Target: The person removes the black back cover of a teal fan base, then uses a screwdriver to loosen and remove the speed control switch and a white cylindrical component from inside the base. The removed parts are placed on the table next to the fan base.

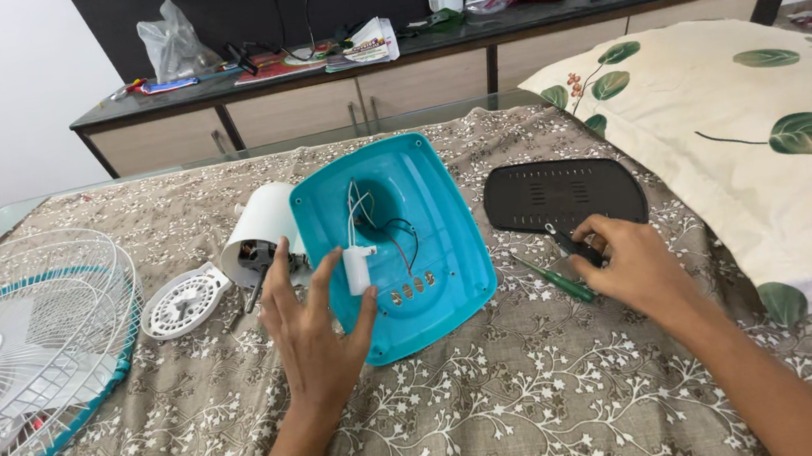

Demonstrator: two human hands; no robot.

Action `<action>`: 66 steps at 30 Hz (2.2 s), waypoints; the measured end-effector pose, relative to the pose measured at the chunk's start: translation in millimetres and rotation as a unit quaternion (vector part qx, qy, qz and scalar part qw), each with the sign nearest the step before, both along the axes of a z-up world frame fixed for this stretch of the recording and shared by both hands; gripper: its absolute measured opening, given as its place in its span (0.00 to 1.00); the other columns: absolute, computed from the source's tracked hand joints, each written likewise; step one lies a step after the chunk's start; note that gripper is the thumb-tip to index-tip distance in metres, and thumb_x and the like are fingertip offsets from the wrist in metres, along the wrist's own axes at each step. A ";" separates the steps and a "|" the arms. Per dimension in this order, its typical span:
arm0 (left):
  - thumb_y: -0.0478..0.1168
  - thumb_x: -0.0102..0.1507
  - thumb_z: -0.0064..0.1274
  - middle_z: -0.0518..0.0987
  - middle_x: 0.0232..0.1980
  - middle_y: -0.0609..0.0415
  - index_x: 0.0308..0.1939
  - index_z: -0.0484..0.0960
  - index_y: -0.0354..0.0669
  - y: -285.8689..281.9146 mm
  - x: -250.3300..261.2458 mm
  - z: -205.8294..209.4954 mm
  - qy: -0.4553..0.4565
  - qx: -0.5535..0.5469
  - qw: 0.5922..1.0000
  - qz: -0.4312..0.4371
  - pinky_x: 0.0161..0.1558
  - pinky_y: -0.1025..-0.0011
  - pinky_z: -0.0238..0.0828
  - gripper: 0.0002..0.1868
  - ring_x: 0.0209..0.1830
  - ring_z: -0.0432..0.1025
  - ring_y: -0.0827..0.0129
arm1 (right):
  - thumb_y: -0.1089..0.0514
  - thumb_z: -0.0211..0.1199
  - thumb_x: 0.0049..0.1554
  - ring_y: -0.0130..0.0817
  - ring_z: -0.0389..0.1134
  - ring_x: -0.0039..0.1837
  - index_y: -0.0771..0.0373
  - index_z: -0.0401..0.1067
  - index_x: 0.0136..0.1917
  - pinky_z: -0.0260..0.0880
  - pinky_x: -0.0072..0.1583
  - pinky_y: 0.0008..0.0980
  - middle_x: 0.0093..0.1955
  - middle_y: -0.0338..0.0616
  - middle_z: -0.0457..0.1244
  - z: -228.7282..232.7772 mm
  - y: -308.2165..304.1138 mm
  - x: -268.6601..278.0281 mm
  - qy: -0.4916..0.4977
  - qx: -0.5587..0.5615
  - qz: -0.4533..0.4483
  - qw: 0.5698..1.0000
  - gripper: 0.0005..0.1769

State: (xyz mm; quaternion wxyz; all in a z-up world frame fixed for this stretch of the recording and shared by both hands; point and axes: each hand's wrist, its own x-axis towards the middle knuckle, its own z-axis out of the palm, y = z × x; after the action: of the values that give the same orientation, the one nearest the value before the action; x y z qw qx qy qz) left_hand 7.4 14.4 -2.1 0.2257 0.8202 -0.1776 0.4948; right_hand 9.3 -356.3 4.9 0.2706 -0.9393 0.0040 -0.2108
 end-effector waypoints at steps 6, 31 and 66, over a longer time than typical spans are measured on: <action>0.53 0.59 0.65 0.57 0.76 0.33 0.60 0.79 0.47 -3.5 -0.4 -0.2 0.018 0.005 0.999 0.027 0.67 0.42 0.52 0.28 0.75 0.54 0.40 | 0.50 0.72 0.48 0.41 0.74 0.42 0.61 0.78 0.53 0.74 0.47 0.39 0.42 0.50 0.72 -2.3 -2.6 -0.1 -0.001 -0.033 -0.015 0.999 0.22; 0.50 0.68 0.50 0.74 0.53 0.38 0.74 0.65 0.53 -12.4 -7.0 8.9 0.231 -0.110 0.965 -0.057 0.35 0.54 0.74 0.31 0.36 0.78 0.47 | 0.51 0.60 0.57 0.50 0.70 0.59 0.64 0.73 0.52 0.74 0.57 0.49 0.55 0.53 0.67 -13.2 55.6 -18.9 0.095 -0.230 -0.044 0.968 0.15; 0.48 0.60 0.62 0.76 0.50 0.38 0.67 0.69 0.47 -11.5 -4.4 10.6 0.249 -0.177 0.945 -0.121 0.42 0.50 0.73 0.33 0.45 0.77 0.42 | 0.52 0.57 0.60 0.61 0.71 0.39 0.66 0.69 0.48 0.70 0.41 0.55 0.35 0.62 0.69 68.1 210.1 -36.5 -0.035 -0.019 0.081 0.996 0.14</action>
State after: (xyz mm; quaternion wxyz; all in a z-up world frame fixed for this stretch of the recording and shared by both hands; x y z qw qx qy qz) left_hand 3.0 3.0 8.5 0.4619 0.8365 -0.1233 0.2677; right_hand -27.2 -146.3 73.0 0.2689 -0.9336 -0.0859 -0.2206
